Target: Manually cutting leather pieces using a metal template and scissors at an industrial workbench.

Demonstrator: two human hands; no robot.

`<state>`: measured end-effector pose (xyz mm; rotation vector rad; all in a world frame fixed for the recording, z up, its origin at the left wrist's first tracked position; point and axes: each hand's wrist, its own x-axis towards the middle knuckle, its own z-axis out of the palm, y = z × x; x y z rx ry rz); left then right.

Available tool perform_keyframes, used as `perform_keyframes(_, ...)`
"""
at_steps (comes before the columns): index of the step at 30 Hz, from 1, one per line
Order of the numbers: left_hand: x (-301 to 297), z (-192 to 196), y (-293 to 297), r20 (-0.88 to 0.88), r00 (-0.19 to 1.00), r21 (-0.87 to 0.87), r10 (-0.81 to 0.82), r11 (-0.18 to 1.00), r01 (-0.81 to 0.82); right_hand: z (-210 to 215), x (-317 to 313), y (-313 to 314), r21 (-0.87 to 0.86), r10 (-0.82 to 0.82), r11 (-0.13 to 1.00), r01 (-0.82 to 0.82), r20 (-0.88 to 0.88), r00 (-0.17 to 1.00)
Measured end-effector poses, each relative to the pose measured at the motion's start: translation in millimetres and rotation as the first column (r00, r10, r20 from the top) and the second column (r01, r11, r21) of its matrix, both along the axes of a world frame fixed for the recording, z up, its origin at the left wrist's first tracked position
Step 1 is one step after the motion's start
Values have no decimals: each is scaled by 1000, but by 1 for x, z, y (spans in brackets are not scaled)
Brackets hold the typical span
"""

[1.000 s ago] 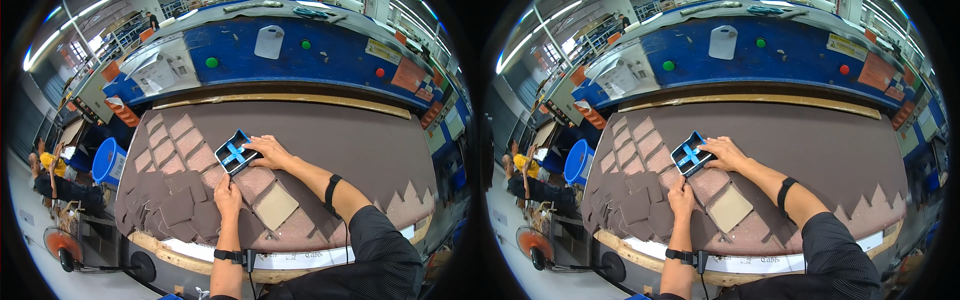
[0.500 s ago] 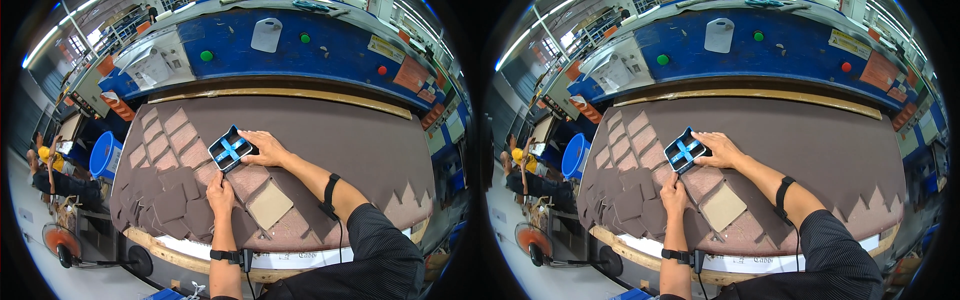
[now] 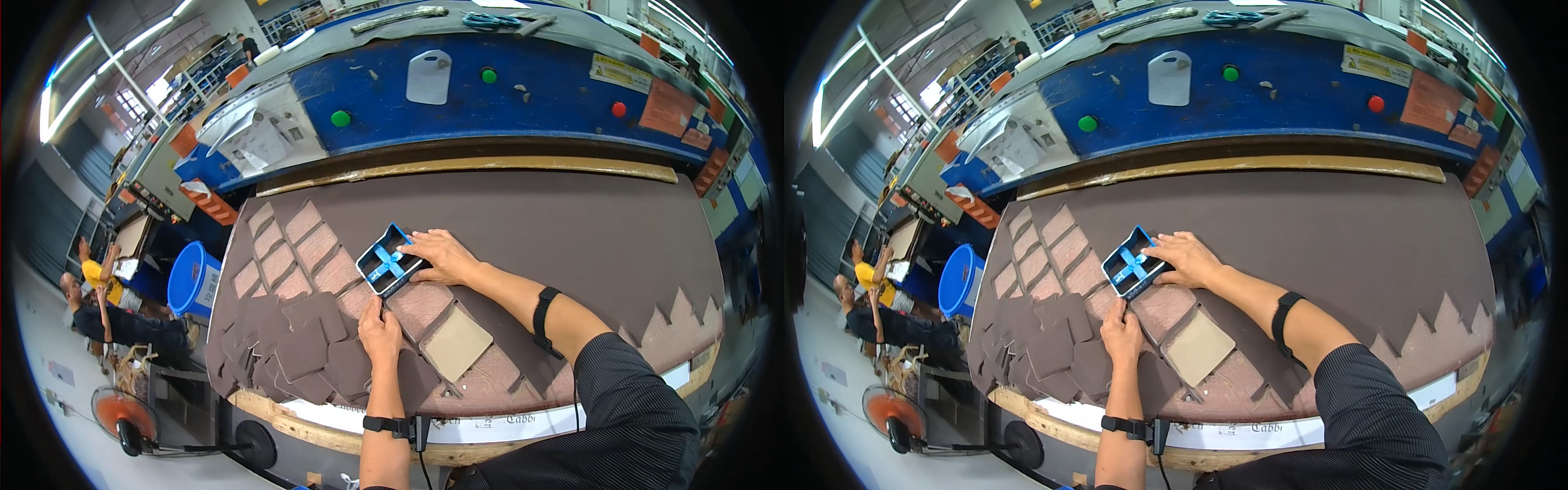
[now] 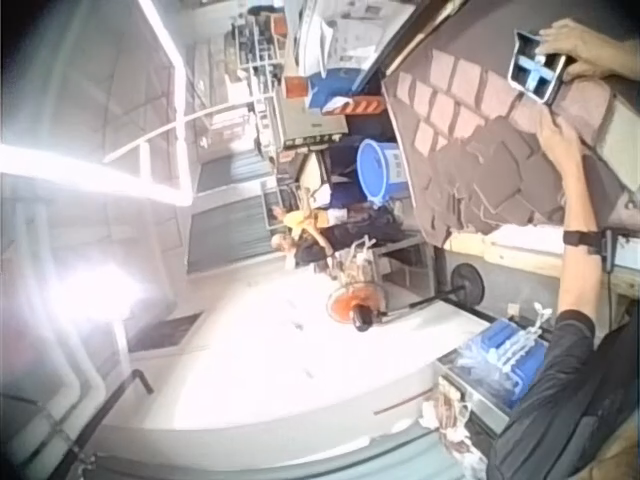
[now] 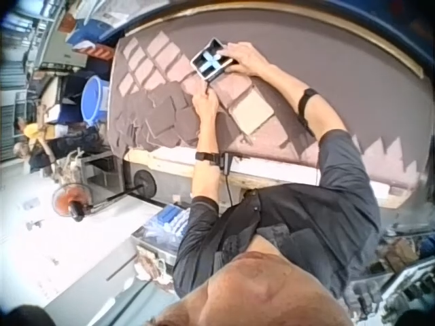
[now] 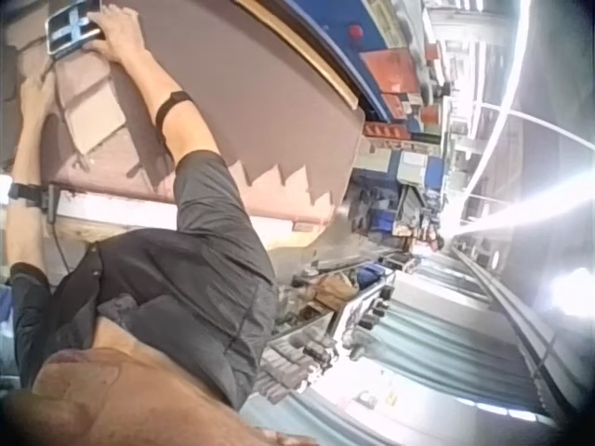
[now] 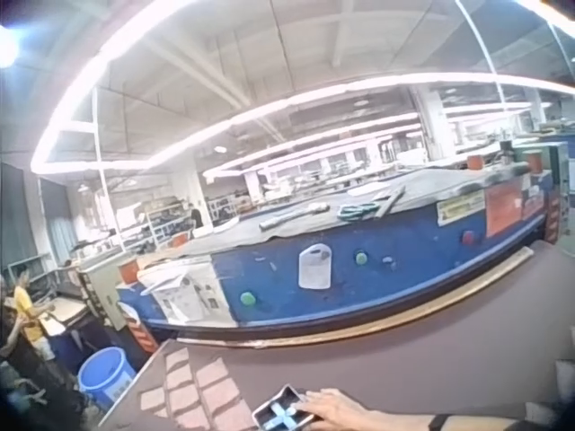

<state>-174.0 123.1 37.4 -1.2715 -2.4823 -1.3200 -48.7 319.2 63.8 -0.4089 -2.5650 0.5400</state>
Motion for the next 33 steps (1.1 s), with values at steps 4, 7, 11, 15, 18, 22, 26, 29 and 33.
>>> perform_keyframes(4, 3, 6, 1, 17, 1000, -17, -15, 1000, 15, -5, 0, 4, 19, 14, 1000, -14, 13, 1000)
perform_keyframes(7, 5, 7, 4, 109, 994, -73, 15, 997, -7, -5, 4, 7, 23, 3, 1000, -3, 9, 1000)
perform_keyframes(11, 8, 1, 9, 78, 997, -73, -14, 997, 20, -7, 8, 12, 18, -3, 1000, 3, 18, 1000)
perform_keyframes(15, 9, 7, 16, 119, 993, -7, 10, 1000, -9, -1, 4, 16, 44, 5, 999, -6, 31, 1000)
perform_keyframes(18, 8, 4, 20, 113, 994, 34, 13, 999, -17, 4, 4, 20, 73, 4, 997, -8, 58, 998)
perform_keyframes(22, 4, 2, 3, 133, 991, -3, 24, 1000, -23, -2, 1, 2, 54, 5, 999, -9, 65, 998)
perform_keyframes(26, 7, 10, -5, 223, 975, -53, 6, 999, 6, -2, 6, -7, 39, -24, 999, 22, 42, 999)
perform_keyframes(29, 0, 12, -8, 169, 986, -38, -8, 999, 15, 4, 1, -12, 48, -42, 998, 39, 57, 998)
perform_keyframes(33, 2, 11, -10, 148, 989, -13, -6, 1000, 8, 6, 4, -13, 62, -21, 998, 17, 70, 997)
